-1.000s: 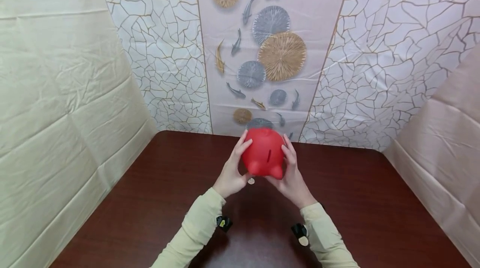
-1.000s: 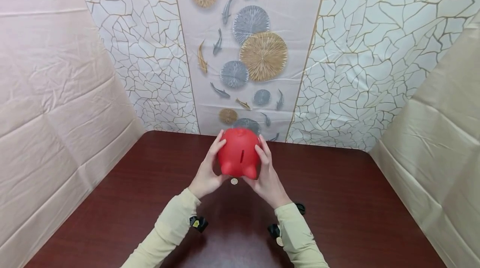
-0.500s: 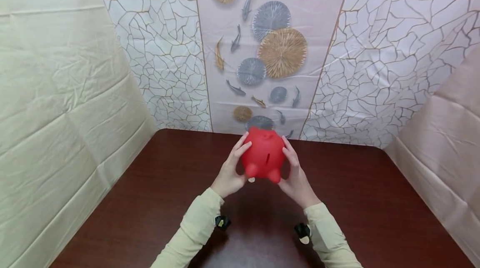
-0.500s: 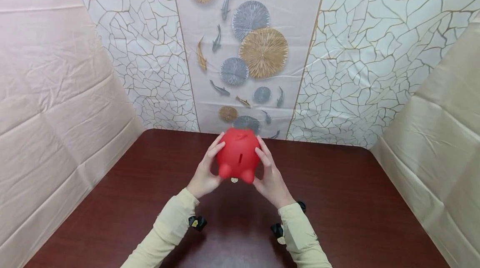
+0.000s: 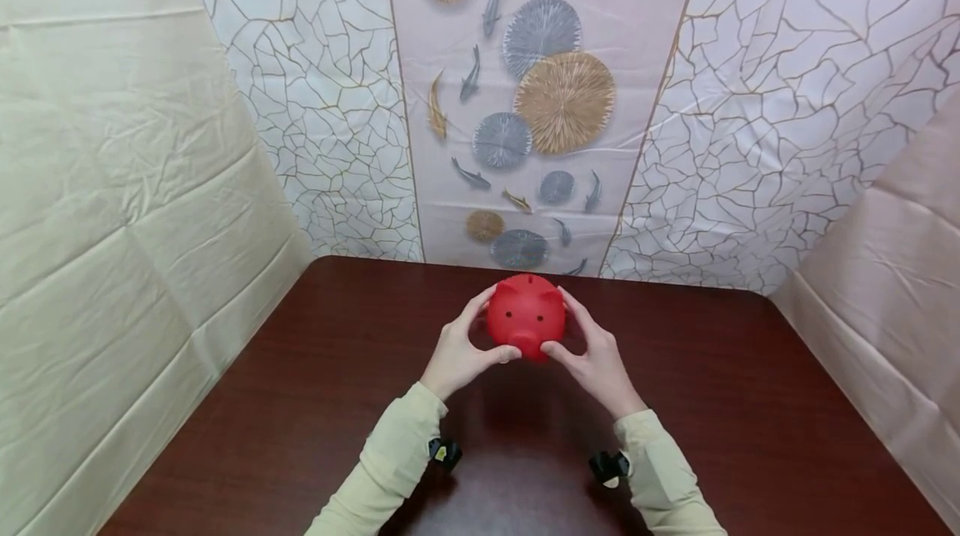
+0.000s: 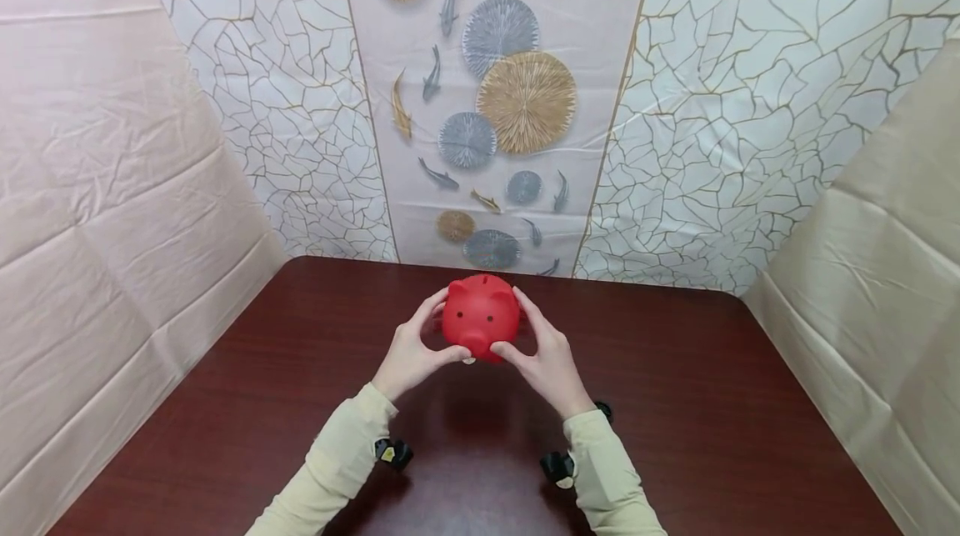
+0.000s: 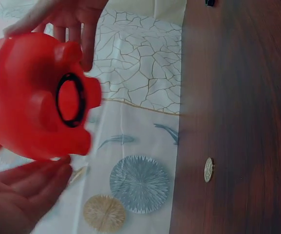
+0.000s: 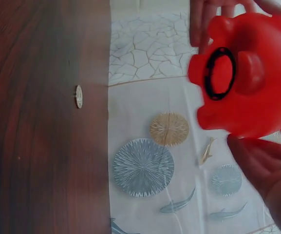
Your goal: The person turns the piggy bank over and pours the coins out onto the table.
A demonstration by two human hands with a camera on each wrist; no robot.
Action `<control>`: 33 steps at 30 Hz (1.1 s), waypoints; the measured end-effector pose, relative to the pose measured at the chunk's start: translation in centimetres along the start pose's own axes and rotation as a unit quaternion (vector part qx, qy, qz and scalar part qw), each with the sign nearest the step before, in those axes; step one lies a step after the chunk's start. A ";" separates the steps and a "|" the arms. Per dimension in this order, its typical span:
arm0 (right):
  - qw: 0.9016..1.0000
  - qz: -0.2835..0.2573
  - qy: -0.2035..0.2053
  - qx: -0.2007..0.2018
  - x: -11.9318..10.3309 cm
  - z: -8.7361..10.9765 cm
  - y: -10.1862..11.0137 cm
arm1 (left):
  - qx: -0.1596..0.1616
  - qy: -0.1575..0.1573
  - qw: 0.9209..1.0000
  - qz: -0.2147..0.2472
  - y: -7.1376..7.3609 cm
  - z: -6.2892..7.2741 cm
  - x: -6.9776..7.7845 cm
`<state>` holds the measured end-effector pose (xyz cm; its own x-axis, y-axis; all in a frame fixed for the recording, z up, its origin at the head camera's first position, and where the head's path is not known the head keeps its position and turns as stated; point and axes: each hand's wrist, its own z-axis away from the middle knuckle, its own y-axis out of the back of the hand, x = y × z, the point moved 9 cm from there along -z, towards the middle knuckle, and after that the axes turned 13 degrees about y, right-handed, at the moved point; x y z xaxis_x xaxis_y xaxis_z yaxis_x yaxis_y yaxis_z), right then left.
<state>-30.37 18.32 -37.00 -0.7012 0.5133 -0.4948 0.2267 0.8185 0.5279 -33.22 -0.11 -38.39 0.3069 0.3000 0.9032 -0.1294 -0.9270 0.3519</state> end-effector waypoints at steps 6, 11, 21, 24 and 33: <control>0.992 0.039 -0.098 -0.071 1.9 0.8 -1.6 | 0.016 0.097 0.994 -0.053 0.0 -0.3 -1.5; 0.979 0.088 -0.120 -0.137 2.1 1.0 -2.9 | 0.027 0.150 0.984 -0.092 0.4 -0.3 -2.1; 0.973 0.111 -0.151 -0.138 2.3 0.5 -3.2 | 0.033 0.196 0.973 -0.117 0.3 -1.0 -2.5; 0.974 0.115 -0.151 -0.127 2.2 0.3 -2.9 | 0.030 0.212 0.972 -0.099 0.1 -1.2 -3.0; 0.975 0.093 -0.160 -0.125 2.3 0.5 -2.6 | -0.017 0.209 0.977 0.030 -1.0 -1.3 -3.8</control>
<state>-32.26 17.54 -39.80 -0.4081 0.7336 -0.5434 0.1308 0.6361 0.7605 -35.51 -0.06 -41.82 -0.1141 0.3178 0.9413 -0.1697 -0.9398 0.2967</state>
